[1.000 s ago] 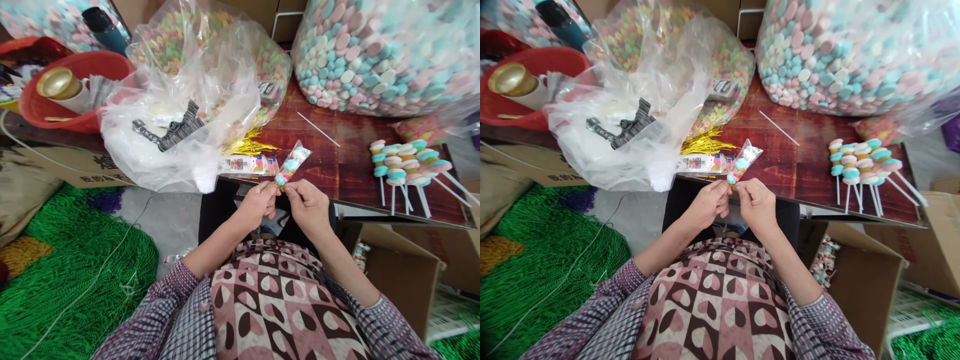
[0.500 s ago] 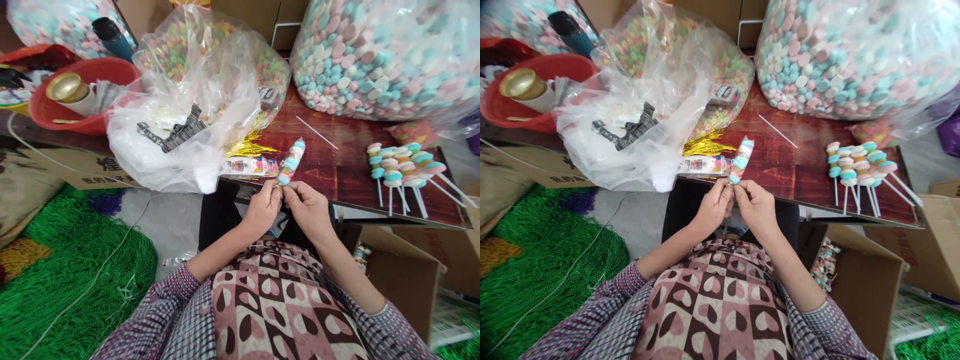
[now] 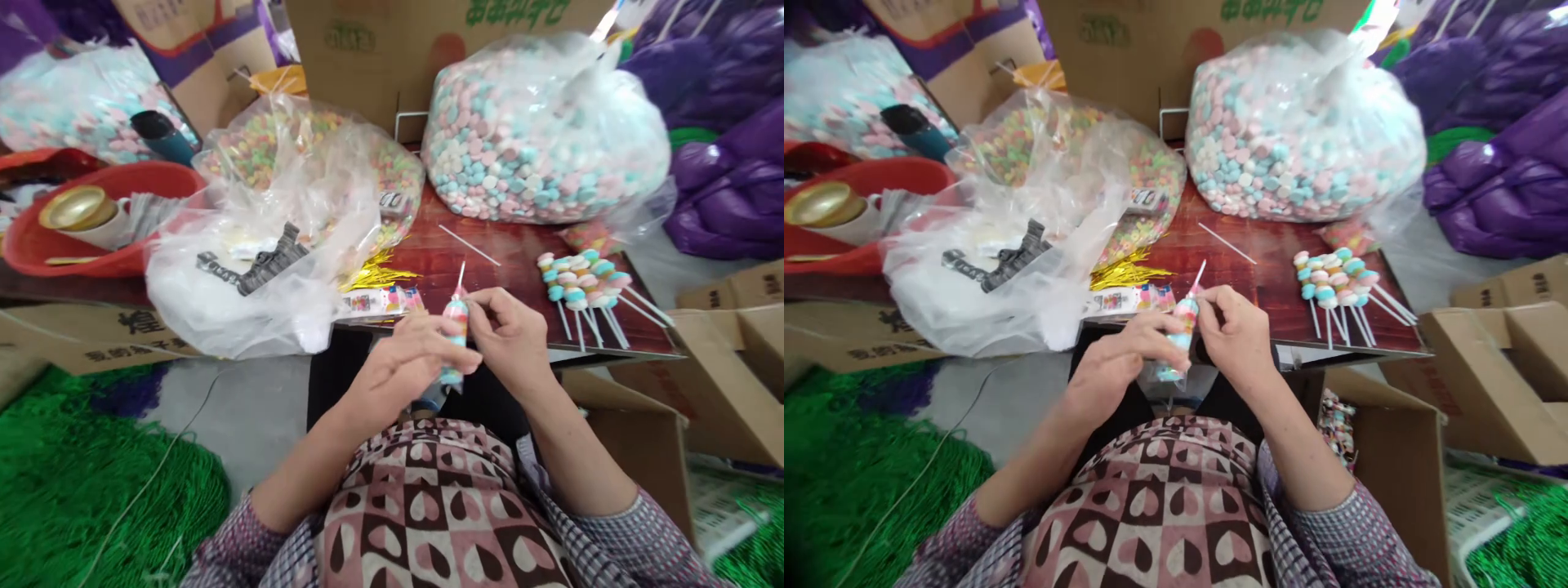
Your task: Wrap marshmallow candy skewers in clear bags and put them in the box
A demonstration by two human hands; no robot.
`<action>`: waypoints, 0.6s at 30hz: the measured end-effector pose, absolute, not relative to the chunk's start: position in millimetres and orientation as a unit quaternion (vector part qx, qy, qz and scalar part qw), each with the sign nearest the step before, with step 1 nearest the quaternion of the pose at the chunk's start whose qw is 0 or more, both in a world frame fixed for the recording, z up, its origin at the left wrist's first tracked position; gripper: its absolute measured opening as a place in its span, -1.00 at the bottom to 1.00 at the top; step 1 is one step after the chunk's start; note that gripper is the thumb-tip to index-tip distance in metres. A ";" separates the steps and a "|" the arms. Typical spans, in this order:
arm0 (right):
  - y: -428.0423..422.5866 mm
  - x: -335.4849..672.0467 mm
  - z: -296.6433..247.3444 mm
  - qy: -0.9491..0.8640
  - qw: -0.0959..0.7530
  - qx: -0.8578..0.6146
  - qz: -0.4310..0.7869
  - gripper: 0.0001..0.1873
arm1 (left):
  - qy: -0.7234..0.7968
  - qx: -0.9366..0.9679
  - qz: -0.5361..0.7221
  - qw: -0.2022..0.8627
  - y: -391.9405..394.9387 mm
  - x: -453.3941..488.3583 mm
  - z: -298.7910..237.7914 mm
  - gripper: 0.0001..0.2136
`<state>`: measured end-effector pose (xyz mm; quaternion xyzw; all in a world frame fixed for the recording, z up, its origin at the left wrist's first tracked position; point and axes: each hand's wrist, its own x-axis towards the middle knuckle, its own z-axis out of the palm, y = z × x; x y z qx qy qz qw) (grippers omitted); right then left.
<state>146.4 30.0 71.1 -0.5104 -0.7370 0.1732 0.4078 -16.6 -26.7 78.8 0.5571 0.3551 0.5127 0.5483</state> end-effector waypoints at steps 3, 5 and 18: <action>27.1 144.1 86.4 -0.731 0.435 -0.495 0.178 -0.83 | 0.430 0.552 0.462 0.545 -18.8 -10.2 71.8 -0.62; 19.7 141.0 87.6 -0.756 0.414 -0.460 0.214 -0.83 | 0.419 0.447 0.503 0.609 -9.7 -10.0 67.2 -0.49; 13.9 150.9 75.2 -0.741 0.391 -0.442 0.321 -0.84 | 0.420 0.337 0.468 0.701 -3.9 -7.6 49.2 -0.54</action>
